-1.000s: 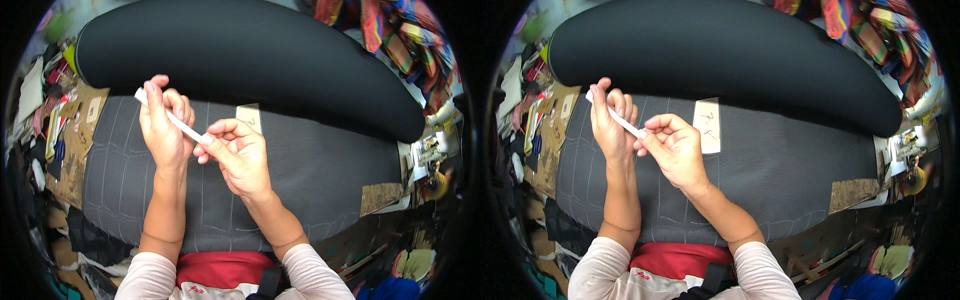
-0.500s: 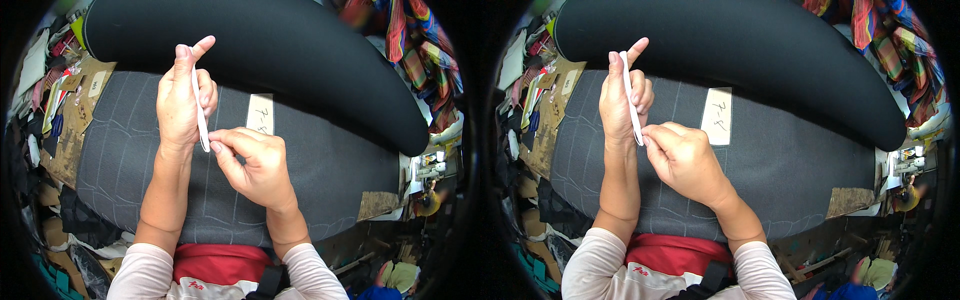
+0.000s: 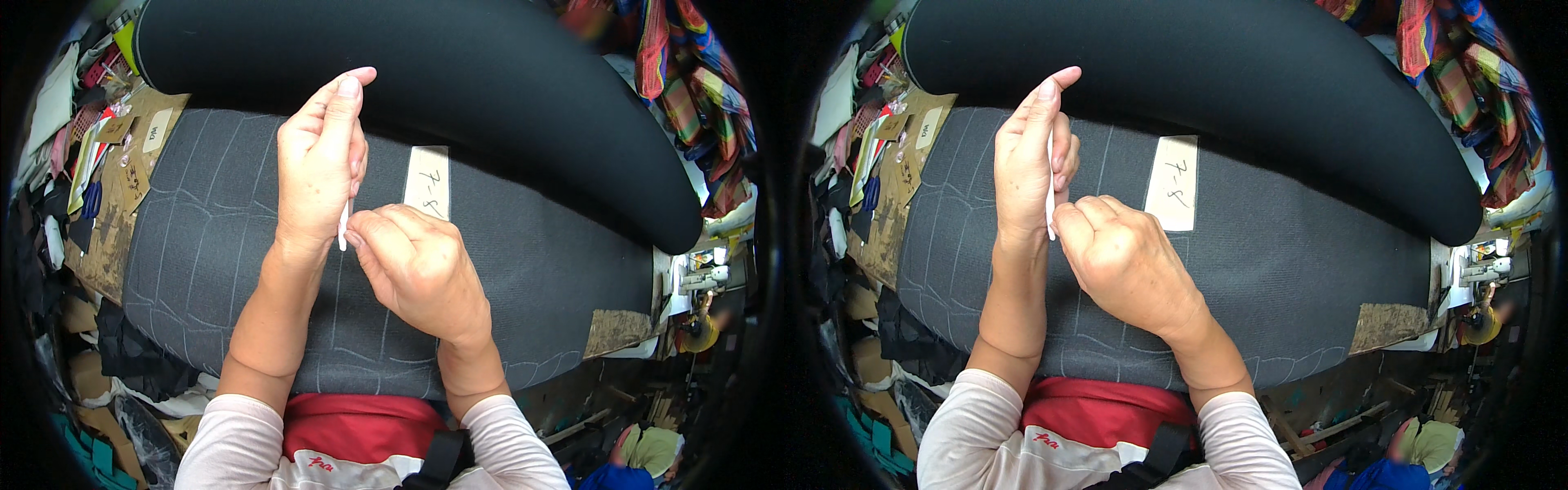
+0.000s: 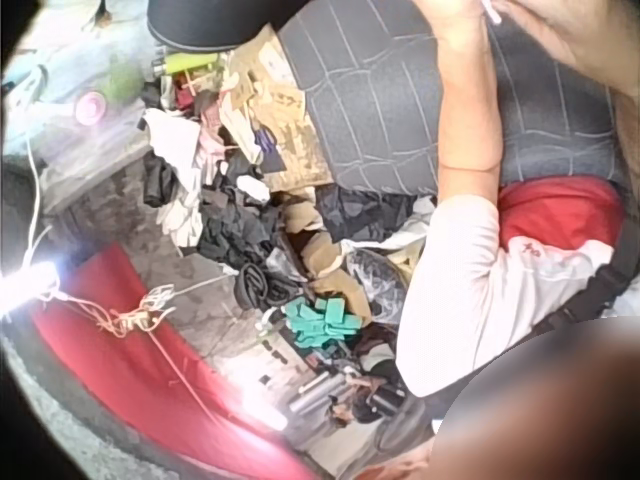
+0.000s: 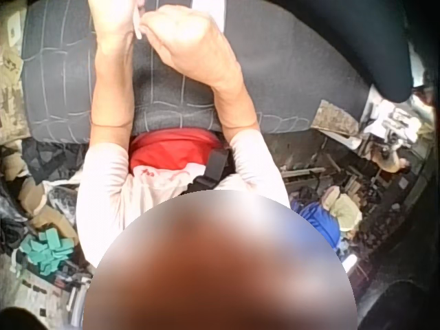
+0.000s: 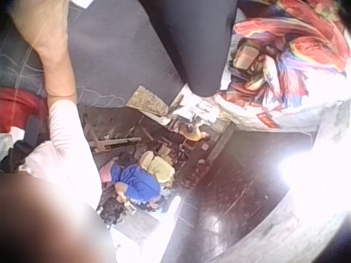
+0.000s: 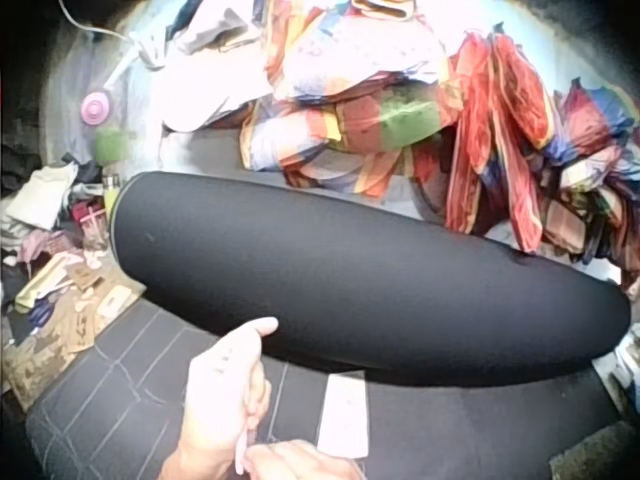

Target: The person uses a white marker to draw grid lines and write labels on a large piece of dark fabric laid on a worktable. They repeatedly place a small paper template on the fabric, trace or mark around it, and write characters on the fabric. The person also briefly handles a small white plastic strip before resuming marking.

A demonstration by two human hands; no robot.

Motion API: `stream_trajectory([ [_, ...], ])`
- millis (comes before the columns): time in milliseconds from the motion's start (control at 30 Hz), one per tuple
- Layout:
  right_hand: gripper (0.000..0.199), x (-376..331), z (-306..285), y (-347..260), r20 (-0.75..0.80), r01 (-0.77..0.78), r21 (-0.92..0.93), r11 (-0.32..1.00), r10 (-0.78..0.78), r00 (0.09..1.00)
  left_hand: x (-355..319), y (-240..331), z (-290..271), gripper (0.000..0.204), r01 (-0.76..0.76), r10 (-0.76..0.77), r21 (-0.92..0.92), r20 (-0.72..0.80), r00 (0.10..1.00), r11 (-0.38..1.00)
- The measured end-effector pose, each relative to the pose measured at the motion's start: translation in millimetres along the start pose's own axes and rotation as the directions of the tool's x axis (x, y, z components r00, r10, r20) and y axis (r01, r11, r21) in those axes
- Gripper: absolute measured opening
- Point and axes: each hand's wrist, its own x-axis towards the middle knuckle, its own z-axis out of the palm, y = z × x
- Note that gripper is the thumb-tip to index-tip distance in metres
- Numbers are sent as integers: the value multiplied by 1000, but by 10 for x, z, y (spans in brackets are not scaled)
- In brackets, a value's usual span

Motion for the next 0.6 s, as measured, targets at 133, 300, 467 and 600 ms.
stream_trajectory([
  [133,12,5,11,-1,-1,-14,-15,1000,14,1000,-10,4,17,35,17,-19,-81,-25,1000,997],
  [300,9,39,68,38,-109,2,142,990,14,994,-14,42,2,40,64,-64,-270,9,998,961],
  [467,8,18,38,16,-11,-146,337,930,159,987,29,68,-41,53,39,-28,-389,34,999,921],
  [600,8,18,46,-14,-44,-111,299,948,130,991,37,67,-48,53,38,-27,-406,31,999,913],
])
